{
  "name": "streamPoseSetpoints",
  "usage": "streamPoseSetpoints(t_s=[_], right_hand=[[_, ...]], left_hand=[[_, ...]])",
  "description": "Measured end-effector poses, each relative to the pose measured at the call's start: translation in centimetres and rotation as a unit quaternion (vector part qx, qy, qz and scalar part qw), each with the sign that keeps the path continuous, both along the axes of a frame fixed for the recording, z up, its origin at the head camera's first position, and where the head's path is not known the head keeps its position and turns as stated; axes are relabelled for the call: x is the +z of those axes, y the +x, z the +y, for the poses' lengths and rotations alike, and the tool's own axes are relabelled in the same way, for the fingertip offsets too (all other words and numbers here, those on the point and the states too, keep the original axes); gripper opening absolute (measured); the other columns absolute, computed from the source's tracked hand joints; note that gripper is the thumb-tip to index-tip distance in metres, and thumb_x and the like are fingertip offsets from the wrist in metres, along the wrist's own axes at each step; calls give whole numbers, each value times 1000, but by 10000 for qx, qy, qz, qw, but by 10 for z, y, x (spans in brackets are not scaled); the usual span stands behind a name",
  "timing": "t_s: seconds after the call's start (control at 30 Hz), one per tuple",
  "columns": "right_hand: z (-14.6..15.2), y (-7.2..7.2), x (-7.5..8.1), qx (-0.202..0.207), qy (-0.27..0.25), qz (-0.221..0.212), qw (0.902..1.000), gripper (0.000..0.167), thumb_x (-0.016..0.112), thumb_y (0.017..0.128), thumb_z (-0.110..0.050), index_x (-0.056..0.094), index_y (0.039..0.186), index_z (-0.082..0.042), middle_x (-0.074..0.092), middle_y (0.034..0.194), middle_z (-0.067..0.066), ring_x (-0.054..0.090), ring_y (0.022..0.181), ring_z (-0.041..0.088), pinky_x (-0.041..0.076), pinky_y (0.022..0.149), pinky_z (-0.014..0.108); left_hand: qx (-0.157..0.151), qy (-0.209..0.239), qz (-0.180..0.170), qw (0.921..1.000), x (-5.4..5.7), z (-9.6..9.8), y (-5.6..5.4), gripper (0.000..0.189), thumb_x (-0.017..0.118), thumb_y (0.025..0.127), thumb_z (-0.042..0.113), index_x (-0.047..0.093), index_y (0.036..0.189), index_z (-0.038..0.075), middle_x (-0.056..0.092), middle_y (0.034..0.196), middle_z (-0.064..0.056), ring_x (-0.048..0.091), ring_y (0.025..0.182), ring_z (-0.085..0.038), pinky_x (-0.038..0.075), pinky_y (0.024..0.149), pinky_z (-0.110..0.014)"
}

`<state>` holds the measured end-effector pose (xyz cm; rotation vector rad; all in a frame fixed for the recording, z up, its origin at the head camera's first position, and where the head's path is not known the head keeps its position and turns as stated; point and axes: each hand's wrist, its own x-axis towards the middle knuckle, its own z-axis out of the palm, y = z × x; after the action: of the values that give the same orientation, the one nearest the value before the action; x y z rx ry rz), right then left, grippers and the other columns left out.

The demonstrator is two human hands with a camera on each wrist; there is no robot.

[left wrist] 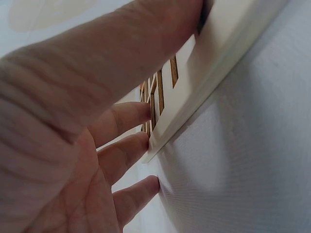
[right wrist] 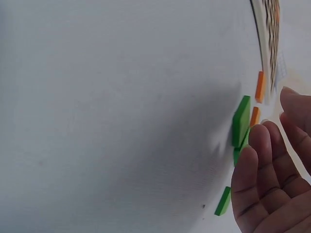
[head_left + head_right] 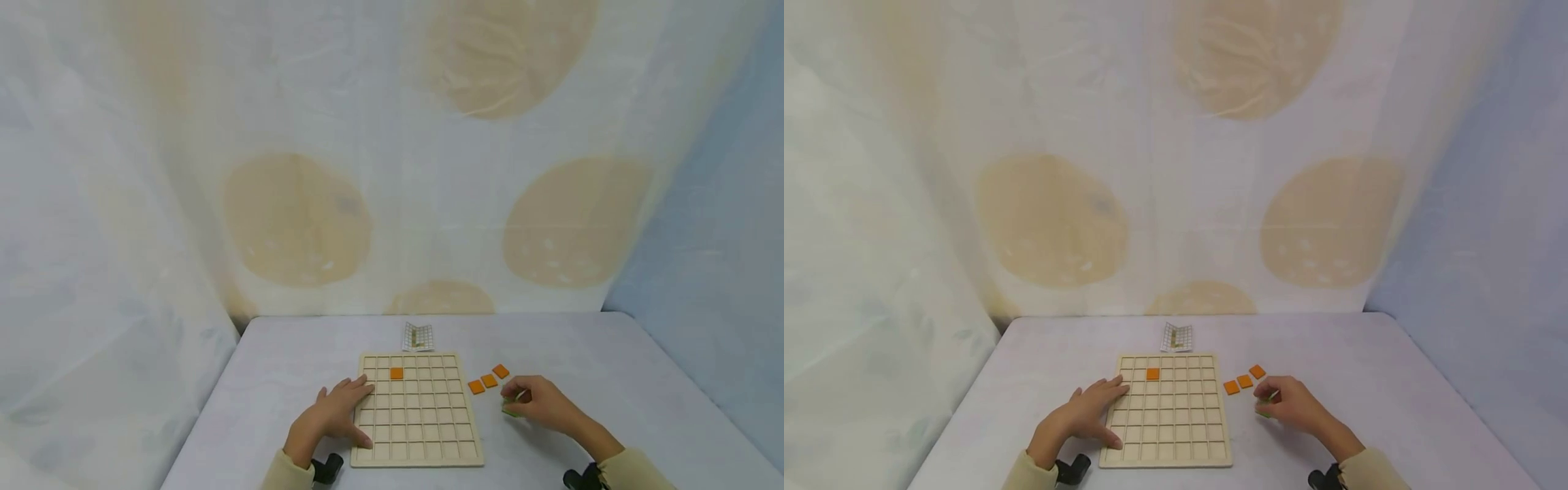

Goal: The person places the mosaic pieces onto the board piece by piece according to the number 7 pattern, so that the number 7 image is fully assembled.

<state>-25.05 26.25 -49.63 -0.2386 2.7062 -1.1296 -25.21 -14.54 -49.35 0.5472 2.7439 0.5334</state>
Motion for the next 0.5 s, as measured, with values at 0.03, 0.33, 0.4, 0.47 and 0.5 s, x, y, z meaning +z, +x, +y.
streamPoseSetpoints(t_s=[0.03, 0.33, 0.4, 0.47, 0.5], right_hand=[[0, 0, -2, -26, 6, -15, 10000, 20, 80, 79, -8, 70, 97, -6, 69, 91, 2, 63, 79, 15, 55, 67, 28], [-1, -1, -9, -144, 226, -5, 9996, 24, 82, 75, -5, 70, 96, -7, 68, 92, 1, 62, 81, 15, 54, 70, 30], [-1, -1, -12, -264, 304, 14, 9992, 25, 82, 74, -4, 70, 95, -8, 67, 92, 0, 61, 81, 14, 54, 71, 30], [-1, -3, -14, -376, 364, 50, 9986, 26, 83, 73, -4, 70, 94, -9, 67, 92, -1, 60, 80, 13, 54, 72, 30], [-1, -3, -15, -404, 378, 77, 9984, 26, 84, 72, -4, 70, 94, -10, 66, 92, -1, 60, 80, 13, 53, 72, 30]], left_hand=[[12, 19, 5, 10000, 0, -1, 0, 103, 90, 63, 50, 45, 148, 14, 34, 160, -9, 28, 147, -41, 17, 109, -77], [-112, 116, -54, 9999, 1, -4, 0, 103, 89, 65, 49, 44, 149, 13, 33, 161, -11, 28, 147, -43, 16, 108, -78], [-105, 94, -52, 9999, 1, -4, 0, 103, 89, 64, 49, 44, 149, 13, 33, 160, -11, 28, 146, -43, 17, 108, -78], [-75, 60, -45, 9999, 1, -3, 0, 102, 89, 64, 50, 44, 149, 14, 33, 160, -10, 28, 147, -42, 17, 108, -78], [-68, 51, -33, 10000, 1, -3, 0, 102, 89, 64, 50, 44, 149, 14, 33, 160, -10, 28, 147, -42, 17, 108, -78]])
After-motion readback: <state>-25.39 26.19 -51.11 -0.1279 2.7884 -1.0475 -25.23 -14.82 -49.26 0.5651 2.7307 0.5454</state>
